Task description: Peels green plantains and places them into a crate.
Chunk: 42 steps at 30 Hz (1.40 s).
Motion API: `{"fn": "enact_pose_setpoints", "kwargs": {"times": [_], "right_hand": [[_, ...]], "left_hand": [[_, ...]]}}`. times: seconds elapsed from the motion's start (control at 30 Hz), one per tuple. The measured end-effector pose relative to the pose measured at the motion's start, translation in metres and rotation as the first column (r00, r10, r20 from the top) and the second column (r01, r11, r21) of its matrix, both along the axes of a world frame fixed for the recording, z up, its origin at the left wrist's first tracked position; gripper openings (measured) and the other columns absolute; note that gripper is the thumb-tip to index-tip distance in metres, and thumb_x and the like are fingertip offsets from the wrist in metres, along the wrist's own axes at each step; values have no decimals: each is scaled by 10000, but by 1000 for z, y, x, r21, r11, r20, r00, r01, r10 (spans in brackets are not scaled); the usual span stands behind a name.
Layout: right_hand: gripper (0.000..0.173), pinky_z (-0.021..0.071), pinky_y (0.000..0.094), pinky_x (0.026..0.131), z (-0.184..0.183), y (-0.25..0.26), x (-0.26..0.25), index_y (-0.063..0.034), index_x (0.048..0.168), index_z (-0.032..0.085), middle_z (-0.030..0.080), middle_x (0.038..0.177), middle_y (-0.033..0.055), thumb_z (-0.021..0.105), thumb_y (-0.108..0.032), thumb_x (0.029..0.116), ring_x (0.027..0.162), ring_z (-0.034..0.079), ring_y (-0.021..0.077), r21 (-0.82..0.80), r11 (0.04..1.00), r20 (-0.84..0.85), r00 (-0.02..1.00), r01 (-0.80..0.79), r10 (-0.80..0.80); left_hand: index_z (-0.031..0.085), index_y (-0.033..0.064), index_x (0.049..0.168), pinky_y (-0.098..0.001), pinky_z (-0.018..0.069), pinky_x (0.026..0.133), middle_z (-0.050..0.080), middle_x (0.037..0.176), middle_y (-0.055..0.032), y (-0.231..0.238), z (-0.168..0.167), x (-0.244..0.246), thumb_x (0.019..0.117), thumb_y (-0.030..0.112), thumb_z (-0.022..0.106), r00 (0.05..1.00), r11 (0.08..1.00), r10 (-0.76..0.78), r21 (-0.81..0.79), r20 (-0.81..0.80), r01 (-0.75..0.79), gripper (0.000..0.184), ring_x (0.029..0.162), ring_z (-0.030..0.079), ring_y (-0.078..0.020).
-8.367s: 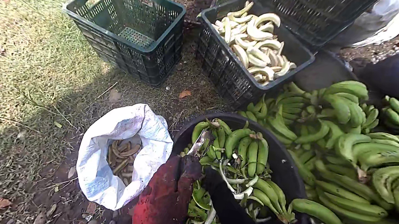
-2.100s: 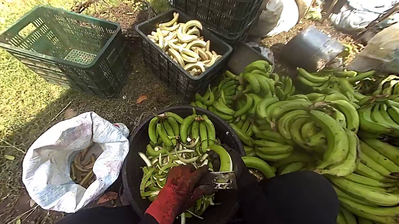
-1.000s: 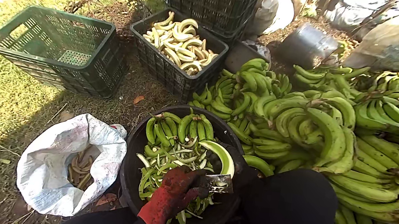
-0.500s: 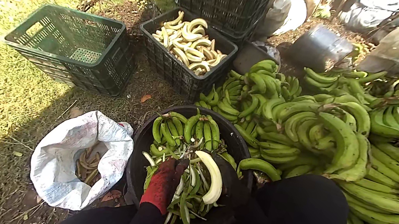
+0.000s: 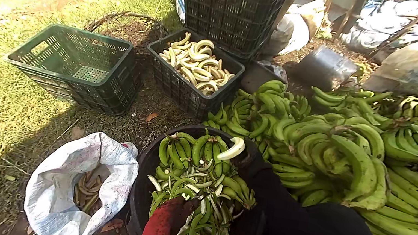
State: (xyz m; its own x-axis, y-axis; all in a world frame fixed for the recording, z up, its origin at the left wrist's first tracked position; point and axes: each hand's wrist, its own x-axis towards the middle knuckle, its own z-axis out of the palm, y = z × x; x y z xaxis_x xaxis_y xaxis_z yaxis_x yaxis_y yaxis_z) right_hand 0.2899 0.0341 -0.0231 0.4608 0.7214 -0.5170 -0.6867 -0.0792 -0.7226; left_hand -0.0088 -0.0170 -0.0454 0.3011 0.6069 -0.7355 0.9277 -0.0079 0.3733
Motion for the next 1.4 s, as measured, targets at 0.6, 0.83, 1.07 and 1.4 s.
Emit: {"fn": "enact_pose_setpoints", "kwargs": {"times": [0.6, 0.83, 1.07, 1.4], "right_hand": [[204, 470, 313, 536, -149, 3, -184, -79, 994, 517, 473, 715, 17, 417, -231, 1086, 559, 469, 136, -352, 816, -56, 880, -460, 472], [671, 444, 577, 1046, -215, 12, -229, -59, 1603, 228, 342, 1593, 223, 552, -166, 1025, 1388, 437, 368, -546, 804, 217, 888, -234, 406], [771, 413, 567, 1117, -224, 49, -229, 37, 1455, 479, 536, 1423, 278, 636, -524, 950, 1341, 508, 404, -850, 506, 312, 635, -146, 707], [810, 461, 609, 1028, -219, 56, -228, 17, 1342, 595, 611, 1320, 247, 783, -555, 800, 1250, 567, 399, -863, 498, 245, 791, -86, 561]], "left_hand": [[490, 26, 1423, -307, 603, 599, 686, 949, -91, 26, 112, -72, 1115, 368, 311, -42, 468, 351, -214, 935, -858, 493, 714, 686, -177], [539, 9, 1355, -301, 616, 611, 673, 871, -70, 30, 115, -70, 1112, 473, 307, -109, 478, 322, -261, 940, -839, 573, 683, 680, -155], [537, -18, 1360, -305, 614, 644, 684, 870, -94, 35, 108, -66, 1125, 418, 286, -244, 516, 430, -458, 869, -724, 555, 722, 694, -159], [534, -16, 1356, -321, 609, 666, 680, 857, -86, 36, 104, -58, 1121, 441, 282, -197, 572, 441, -443, 876, -690, 573, 725, 686, -158]]}}
